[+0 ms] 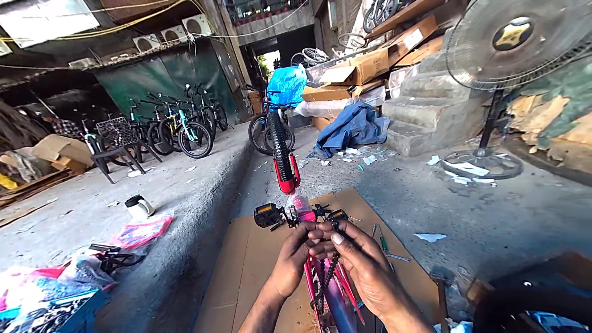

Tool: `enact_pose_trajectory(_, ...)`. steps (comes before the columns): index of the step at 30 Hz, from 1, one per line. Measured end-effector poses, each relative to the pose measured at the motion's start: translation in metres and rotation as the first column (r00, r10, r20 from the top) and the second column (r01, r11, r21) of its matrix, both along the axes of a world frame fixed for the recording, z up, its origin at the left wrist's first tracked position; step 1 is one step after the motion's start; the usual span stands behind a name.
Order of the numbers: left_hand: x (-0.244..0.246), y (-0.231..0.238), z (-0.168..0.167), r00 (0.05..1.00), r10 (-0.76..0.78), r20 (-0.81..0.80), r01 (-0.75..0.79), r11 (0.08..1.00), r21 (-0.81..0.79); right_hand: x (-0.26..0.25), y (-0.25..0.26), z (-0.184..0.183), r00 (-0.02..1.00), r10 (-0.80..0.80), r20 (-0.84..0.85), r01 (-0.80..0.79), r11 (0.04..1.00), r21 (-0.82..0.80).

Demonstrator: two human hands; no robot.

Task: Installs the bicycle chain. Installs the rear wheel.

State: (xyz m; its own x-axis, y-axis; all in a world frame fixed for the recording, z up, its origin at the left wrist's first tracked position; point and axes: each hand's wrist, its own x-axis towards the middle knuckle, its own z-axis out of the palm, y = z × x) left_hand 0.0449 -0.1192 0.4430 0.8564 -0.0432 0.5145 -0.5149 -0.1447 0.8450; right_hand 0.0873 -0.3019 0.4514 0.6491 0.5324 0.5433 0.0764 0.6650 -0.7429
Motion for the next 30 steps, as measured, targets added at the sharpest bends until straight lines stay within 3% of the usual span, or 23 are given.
enact_pose_trajectory(2, -0.008, -0.009, -0.003, 0.979, 0.174, 0.103, -0.186, 0.976, 0.112, 0.001, -0.001, 0.001, 1.000, -0.007, 0.001, 0.007, 1.000, 0.001)
enact_pose_trajectory(7, -0.031, -0.026, -0.017, 0.956, 0.271, 0.113, -0.285, 0.948, 0.144, 0.000, -0.001, 0.011, 0.997, -0.009, 0.082, 0.021, 0.989, -0.147)
enact_pose_trajectory(11, -0.028, -0.048, -0.022, 0.801, 0.582, 0.140, -0.595, 0.799, 0.089, 0.007, -0.001, 0.029, 0.985, 0.054, 0.163, 0.007, 0.936, -0.353)
enact_pose_trajectory(14, -0.031, -0.056, -0.024, 0.730, 0.672, 0.124, -0.682, 0.728, 0.070, 0.019, 0.000, 0.040, 0.982, 0.114, 0.149, -0.032, 0.884, -0.467)
enact_pose_trajectory(17, -0.037, -0.058, -0.024, 0.726, 0.686, 0.041, -0.687, 0.727, 0.011, 0.031, 0.003, 0.049, 0.933, 0.150, 0.327, 0.080, 0.799, -0.596)
enact_pose_trajectory(19, -0.039, -0.054, -0.020, 0.752, 0.658, -0.030, -0.659, 0.751, -0.043, 0.036, 0.006, 0.054, 0.906, 0.216, 0.365, 0.068, 0.775, -0.628)
enact_pose_trajectory(22, -0.039, -0.049, -0.013, 0.738, 0.674, -0.029, -0.675, 0.738, -0.021, 0.038, 0.012, 0.053, 0.919, 0.284, 0.273, -0.071, 0.802, -0.593)
enact_pose_trajectory(26, -0.043, -0.042, -0.006, 0.737, 0.675, 0.029, -0.675, 0.735, 0.055, 0.037, 0.013, 0.044, 0.965, 0.261, 0.014, -0.230, 0.876, -0.424)
enact_pose_trajectory(28, -0.043, -0.040, -0.006, 0.781, 0.625, -0.013, -0.624, 0.781, 0.025, 0.038, 0.015, 0.039, 0.978, 0.208, -0.021, -0.200, 0.899, -0.389)
enact_pose_trajectory(30, -0.045, -0.037, -0.004, 0.818, 0.571, -0.074, -0.575, 0.815, -0.069, 0.041, 0.017, 0.030, 0.989, 0.101, 0.107, -0.049, 0.911, -0.409)
